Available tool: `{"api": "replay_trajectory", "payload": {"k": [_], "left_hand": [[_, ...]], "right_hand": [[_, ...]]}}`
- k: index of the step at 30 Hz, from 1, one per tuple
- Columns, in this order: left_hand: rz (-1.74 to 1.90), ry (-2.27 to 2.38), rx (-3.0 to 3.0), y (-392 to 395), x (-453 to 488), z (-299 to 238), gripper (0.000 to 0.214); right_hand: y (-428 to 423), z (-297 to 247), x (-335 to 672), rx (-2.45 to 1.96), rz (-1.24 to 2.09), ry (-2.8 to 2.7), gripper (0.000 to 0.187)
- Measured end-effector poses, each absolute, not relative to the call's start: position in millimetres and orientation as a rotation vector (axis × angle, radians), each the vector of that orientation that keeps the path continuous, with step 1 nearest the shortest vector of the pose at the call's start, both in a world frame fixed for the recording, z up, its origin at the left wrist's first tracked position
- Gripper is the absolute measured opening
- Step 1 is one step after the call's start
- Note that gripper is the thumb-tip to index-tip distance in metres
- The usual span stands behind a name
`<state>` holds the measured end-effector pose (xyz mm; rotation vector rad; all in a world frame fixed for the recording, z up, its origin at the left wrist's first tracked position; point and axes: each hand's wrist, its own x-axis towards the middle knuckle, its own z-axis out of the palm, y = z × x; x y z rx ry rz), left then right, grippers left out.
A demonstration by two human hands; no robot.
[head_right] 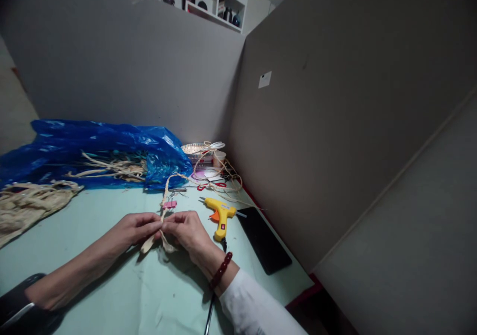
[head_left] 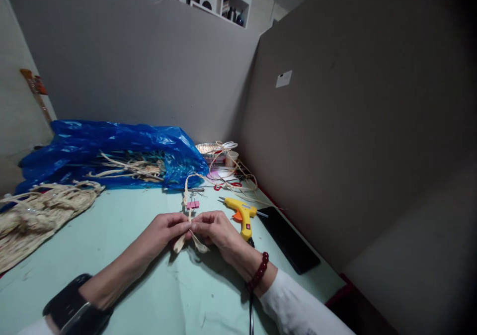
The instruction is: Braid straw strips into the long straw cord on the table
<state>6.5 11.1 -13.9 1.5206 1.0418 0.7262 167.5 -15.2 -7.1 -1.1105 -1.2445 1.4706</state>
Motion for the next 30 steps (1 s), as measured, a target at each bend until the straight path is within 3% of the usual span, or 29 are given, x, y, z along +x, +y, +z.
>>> {"api": "replay_trajectory", "payload": {"k": [10,16,24,30], "left_hand": [[0.644,0.941,1.463,9,-2,-6,0.03],[0.611,0.926,1.385,3,3,-4,0.026],[0.623,1.01,1.333,8,5,-11,0.039],[0.659,1.113,1.385,5,6,-8,0.033]], "right_hand": [[-12,-14,169,-1.062,1.374,-1.404,0.016],[-11,-20,169,-1.147,1.069,-1.699,0.01],[-18,-2,174,-1.254,0.885,-1.919,0.015],[-22,9,182,-1.438,0.775,-2.018,0.019]]}}
